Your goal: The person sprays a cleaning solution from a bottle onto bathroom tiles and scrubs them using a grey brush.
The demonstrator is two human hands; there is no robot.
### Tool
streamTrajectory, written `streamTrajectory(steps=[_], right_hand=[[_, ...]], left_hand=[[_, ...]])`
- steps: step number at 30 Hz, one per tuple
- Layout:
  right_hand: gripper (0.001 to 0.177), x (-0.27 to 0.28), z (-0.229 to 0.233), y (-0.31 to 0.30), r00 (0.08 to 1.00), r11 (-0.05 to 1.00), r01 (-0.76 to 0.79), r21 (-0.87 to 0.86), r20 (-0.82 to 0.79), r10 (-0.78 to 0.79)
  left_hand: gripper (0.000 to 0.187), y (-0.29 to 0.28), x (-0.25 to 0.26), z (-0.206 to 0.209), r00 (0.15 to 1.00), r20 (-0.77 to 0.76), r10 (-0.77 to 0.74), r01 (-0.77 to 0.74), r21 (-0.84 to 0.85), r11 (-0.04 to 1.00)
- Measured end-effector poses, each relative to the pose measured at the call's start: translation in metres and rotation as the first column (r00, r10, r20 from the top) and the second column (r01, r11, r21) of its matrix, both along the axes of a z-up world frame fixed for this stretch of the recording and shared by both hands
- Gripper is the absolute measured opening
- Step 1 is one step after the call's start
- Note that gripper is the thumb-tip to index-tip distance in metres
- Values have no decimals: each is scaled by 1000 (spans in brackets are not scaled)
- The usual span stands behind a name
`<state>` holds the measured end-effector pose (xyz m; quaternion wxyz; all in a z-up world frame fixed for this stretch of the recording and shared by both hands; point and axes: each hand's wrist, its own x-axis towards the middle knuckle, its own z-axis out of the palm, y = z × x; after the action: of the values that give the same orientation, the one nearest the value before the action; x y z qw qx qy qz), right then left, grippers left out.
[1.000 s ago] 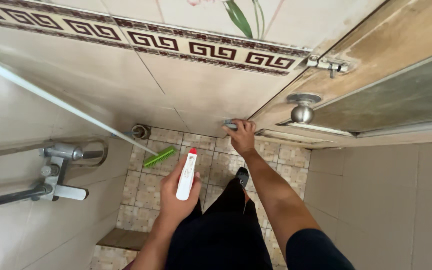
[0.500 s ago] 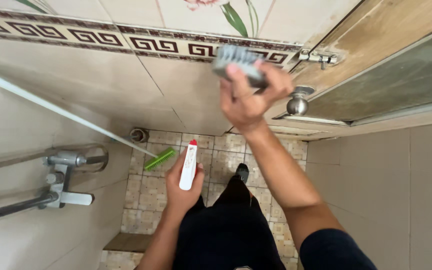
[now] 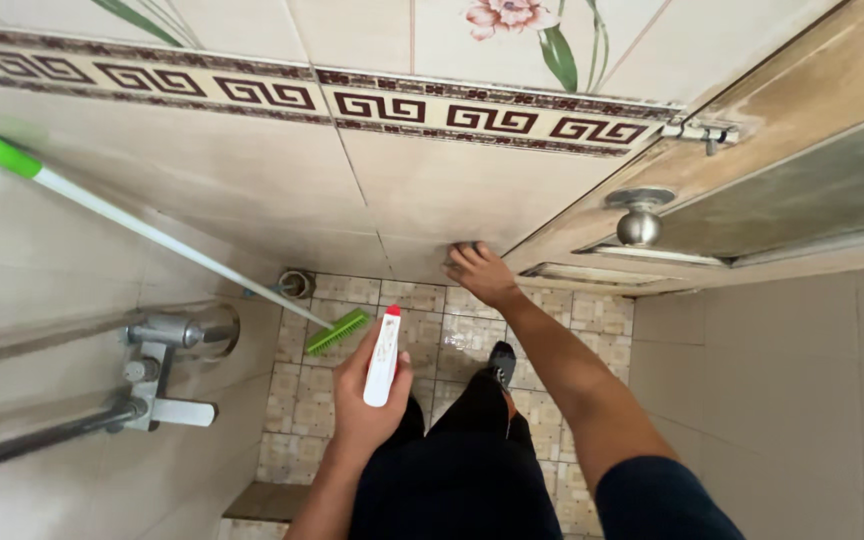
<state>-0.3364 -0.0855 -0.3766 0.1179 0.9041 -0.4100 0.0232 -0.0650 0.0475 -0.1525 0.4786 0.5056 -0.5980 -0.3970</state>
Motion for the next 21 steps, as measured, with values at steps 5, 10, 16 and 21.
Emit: streamTrajectory(steps=[5, 10, 16, 21], right_hand=[[52, 39, 84, -3, 934, 976, 110, -190, 355, -36], [52, 52, 250, -9, 737, 793, 380, -476, 674, 52], [60, -7, 301, -6, 666, 626, 538, -565, 740, 96], [77, -1, 148, -12, 509, 578, 709, -404, 861, -22]], left_hand=[[48, -8, 7, -10, 999, -7, -32, 31, -60, 998], [52, -20, 1, -1, 986, -53, -157, 156, -30, 987], [51, -32, -7, 16, 976, -42, -214, 210, -79, 974], [50, -42, -7, 23, 966, -36, -254, 247, -136, 959]])
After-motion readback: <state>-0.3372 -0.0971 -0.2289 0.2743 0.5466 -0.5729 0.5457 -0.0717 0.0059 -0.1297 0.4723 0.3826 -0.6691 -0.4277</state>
